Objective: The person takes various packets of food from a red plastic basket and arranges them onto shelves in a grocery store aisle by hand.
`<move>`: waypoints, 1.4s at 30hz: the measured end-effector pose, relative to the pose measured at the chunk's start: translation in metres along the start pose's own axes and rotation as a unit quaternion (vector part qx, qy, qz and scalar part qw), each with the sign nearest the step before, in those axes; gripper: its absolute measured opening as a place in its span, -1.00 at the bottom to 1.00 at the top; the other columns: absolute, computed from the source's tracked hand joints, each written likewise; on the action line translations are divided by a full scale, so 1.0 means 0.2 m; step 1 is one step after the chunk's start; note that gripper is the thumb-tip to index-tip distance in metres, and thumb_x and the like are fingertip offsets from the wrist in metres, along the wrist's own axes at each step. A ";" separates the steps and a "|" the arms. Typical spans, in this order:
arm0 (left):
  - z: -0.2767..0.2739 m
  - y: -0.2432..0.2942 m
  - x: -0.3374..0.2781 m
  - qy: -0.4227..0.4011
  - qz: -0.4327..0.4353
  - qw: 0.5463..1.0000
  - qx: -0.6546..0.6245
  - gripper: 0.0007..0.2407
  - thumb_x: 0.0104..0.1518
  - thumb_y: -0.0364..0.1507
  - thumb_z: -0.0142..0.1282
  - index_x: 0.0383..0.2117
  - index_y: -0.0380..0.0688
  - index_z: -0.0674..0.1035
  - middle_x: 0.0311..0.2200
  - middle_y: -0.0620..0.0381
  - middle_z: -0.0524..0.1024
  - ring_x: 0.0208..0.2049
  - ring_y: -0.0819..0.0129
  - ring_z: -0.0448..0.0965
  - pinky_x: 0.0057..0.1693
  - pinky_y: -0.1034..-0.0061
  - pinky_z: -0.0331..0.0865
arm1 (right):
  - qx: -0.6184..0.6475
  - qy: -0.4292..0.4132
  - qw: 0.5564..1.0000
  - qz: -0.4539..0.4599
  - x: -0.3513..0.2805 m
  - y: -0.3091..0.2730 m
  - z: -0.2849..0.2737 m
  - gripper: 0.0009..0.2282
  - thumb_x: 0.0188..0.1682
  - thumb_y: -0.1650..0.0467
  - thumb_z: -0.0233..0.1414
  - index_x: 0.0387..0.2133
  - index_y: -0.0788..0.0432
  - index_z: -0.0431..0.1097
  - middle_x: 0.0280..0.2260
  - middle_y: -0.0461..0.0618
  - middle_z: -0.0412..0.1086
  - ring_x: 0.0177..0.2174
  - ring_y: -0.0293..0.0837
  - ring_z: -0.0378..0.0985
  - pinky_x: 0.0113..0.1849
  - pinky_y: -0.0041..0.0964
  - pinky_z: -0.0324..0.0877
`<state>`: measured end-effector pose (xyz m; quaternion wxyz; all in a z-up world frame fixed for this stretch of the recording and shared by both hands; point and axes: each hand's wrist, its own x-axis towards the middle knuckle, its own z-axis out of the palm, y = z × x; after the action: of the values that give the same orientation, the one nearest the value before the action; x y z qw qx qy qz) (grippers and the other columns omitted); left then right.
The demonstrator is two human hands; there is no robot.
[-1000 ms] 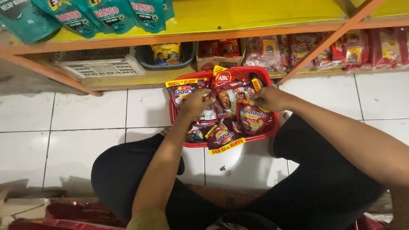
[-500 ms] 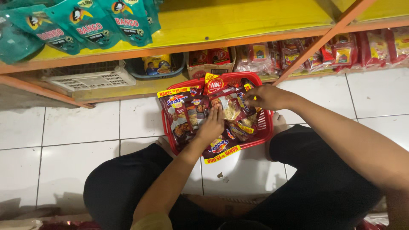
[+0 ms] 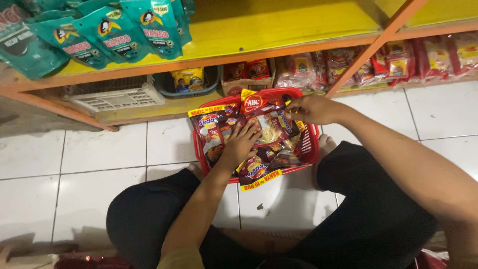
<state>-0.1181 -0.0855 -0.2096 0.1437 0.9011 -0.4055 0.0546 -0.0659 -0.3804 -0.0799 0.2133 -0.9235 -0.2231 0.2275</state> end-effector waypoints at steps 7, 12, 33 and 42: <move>0.17 -0.02 0.01 0.039 0.067 0.947 0.312 -0.60 0.15 -0.39 -0.03 0.12 -0.32 0.48 0.17 -0.15 0.43 0.21 -0.06 0.43 0.33 0.13 0.18 | -0.008 -0.030 0.999 -0.044 0.04 0.07 0.10 -0.62 0.00 0.16 0.06 -0.04 0.15 0.48 -0.15 0.15 0.55 -0.14 0.12 0.59 -0.05 -0.05 0.43; 0.22 -0.01 0.09 -0.096 0.063 0.958 0.263 -0.81 0.28 -0.46 -0.03 -0.05 -0.23 0.53 0.08 -0.23 0.49 0.15 -0.09 0.48 0.34 0.09 0.22 | -0.036 -0.043 0.998 -0.038 0.03 0.12 0.13 -0.61 0.00 0.15 0.07 -0.02 0.14 0.47 -0.10 0.19 0.51 -0.10 0.15 0.55 -0.03 -0.04 0.41; 0.16 0.02 0.33 0.046 -0.120 0.990 -0.050 -0.67 0.01 -0.55 0.01 -0.05 -0.18 0.60 -0.18 -0.16 0.62 -0.19 -0.05 0.64 -0.02 0.13 0.47 | 0.011 0.012 0.999 -0.030 -0.12 0.10 0.01 -0.59 -0.01 0.20 0.07 0.03 0.18 0.43 -0.07 0.19 0.49 -0.12 0.13 0.59 -0.06 -0.07 0.46; -0.58 0.14 0.38 0.154 -0.227 0.932 -0.237 -0.85 0.27 -0.44 -0.04 -0.32 -0.26 0.56 -0.44 -0.29 0.53 -0.33 -0.26 0.54 -0.22 0.04 0.37 | 0.014 0.070 0.997 0.023 -0.20 0.13 -0.12 -0.48 0.04 0.05 -0.01 0.01 0.25 0.46 0.04 0.21 0.45 0.01 0.10 0.54 0.05 -0.10 0.42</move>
<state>-0.0861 -0.1217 -0.0763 0.4226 0.8892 -0.1646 0.0608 -0.0779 -0.4291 -0.0606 0.2360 -0.9389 -0.1834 0.1705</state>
